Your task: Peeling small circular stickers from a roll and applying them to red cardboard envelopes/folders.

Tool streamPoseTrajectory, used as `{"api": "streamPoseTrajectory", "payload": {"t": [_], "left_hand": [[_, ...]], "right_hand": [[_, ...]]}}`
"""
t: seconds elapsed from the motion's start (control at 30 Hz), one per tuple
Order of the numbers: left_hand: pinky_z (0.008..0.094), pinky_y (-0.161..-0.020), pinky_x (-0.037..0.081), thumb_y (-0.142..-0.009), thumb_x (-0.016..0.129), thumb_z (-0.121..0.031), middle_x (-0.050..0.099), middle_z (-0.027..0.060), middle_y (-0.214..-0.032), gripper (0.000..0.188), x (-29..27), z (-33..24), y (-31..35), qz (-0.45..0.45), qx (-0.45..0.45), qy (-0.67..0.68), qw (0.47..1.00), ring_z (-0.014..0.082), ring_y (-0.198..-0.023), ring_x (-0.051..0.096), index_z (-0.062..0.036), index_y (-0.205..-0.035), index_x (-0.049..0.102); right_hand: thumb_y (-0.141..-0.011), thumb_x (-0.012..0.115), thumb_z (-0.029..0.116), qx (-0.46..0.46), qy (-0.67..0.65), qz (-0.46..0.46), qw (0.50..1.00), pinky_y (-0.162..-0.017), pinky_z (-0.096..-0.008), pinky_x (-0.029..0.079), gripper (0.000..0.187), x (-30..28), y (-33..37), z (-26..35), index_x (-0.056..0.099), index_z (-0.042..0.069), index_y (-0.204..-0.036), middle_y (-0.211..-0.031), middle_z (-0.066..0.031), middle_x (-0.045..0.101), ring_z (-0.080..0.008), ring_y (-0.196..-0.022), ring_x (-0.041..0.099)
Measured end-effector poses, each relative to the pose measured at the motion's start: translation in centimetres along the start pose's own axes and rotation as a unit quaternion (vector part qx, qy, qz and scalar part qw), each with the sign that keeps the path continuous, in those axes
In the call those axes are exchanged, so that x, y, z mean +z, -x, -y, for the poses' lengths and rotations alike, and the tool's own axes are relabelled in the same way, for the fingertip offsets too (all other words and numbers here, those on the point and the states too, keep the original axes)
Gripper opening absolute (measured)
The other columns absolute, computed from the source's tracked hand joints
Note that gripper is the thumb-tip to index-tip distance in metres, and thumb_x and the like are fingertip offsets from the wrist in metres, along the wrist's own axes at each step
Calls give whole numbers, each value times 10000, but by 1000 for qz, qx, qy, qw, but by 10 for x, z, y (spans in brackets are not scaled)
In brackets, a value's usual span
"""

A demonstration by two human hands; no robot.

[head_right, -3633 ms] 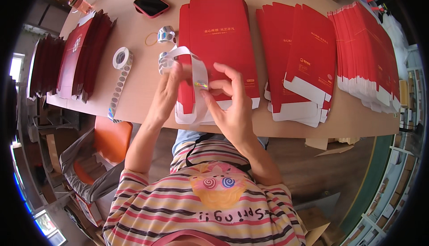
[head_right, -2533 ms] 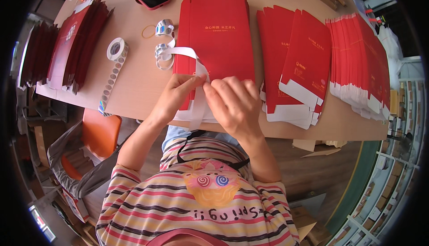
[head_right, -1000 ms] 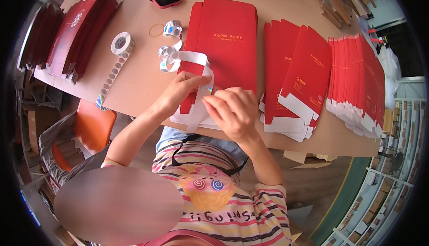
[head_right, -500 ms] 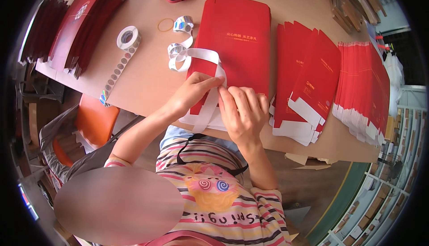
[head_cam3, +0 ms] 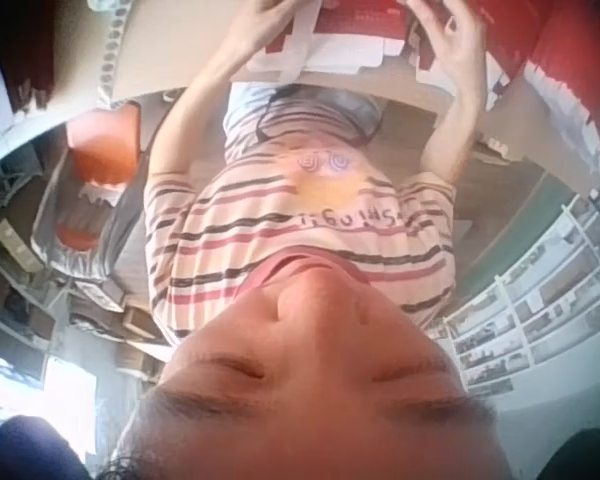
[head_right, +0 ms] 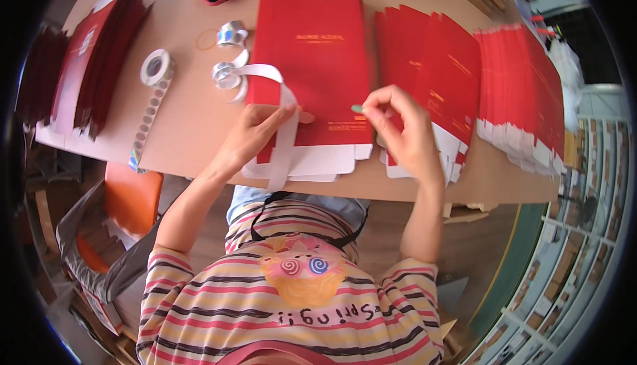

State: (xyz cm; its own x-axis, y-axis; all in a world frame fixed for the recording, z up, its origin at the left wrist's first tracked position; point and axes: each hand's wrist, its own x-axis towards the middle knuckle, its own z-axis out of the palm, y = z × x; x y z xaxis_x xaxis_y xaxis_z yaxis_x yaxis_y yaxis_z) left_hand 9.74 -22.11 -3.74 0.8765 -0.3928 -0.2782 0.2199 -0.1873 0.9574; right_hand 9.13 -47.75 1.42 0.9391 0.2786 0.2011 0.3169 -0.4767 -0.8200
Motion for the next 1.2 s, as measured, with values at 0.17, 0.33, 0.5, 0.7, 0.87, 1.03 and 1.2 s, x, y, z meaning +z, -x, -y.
{"api": "streamPoseTrajectory", "payload": {"t": [0.17, 0.33, 0.5, 0.7, 0.87, 1.03, 1.2], "left_hand": [[294, -459, 327, -1024, 490, -363, 371, -13, -550, 408, 8, 5, 3, -34, 26, -17, 999, 62, -474, 354, -48, -1049, 748], [287, -471, 314, -1025, 495, -364, 356, -23, -551, 402, 10, 9, 2, -39, 30, -23, 999, 58, -490, 333, -51, -1050, 746], [282, -477, 312, -1022, 499, -376, 376, -22, -546, 410, 11, 6, 4, -41, 30, -14, 999, 60, -499, 337, -49, -1045, 746], [273, -477, 320, -1022, 495, -388, 430, -12, -537, 425, 9, 6, 4, -34, 14, -19, 999, 59, -495, 368, -43, -1057, 740], [261, -487, 357, -1022, 491, -391, 523, 7, -558, 432, 11, 5, 4, -36, 29, -15, 999, 57, -491, 391, -37, -1062, 737], [257, -489, 366, -1021, 492, -398, 555, 11, -575, 438, 10, 8, 3, -33, 42, -14, 998, 57, -483, 390, -37, -1065, 737], [271, -483, 328, -1020, 496, -403, 473, -5, -548, 441, 8, 8, 3, -30, 31, -18, 999, 55, -498, 366, -36, -1066, 737]], "right_hand": [[-950, 629, 180, 105, 71, 185, 974, -665, -269, 453, 156, -30, -30, -23, 613, 24, -950, -802, -27, 643, -92, -736, 569], [-955, 629, 221, 112, 9, 244, 963, -669, -306, 467, 199, -23, -36, -36, 619, 24, -933, -795, -34, 646, -126, -738, 586], [-953, 628, 213, 135, 21, 249, 959, -697, -301, 489, 191, -23, -35, -34, 625, 22, -935, -821, -47, 674, -130, -770, 618], [-948, 628, 209, 148, 28, 252, 956, -720, -315, 510, 198, -21, -37, -34, 632, 12, -932, -836, -64, 691, -146, -792, 647], [-936, 637, 215, 160, 61, 236, 957, -726, -319, 518, 206, -17, -36, -32, 645, 9, -926, -825, -79, 695, -162, -784, 657], [-922, 650, 216, 162, 77, 218, 959, -720, -319, 522, 208, -14, -35, -32, 652, 8, -915, -810, -85, 697, -166, -774, 661], [-900, 667, 191, 182, 115, 185, 959, -679, -308, 524, 196, -9, -33, -20, 649, -1, -867, -741, -85, 681, -163, -713, 655]]}}
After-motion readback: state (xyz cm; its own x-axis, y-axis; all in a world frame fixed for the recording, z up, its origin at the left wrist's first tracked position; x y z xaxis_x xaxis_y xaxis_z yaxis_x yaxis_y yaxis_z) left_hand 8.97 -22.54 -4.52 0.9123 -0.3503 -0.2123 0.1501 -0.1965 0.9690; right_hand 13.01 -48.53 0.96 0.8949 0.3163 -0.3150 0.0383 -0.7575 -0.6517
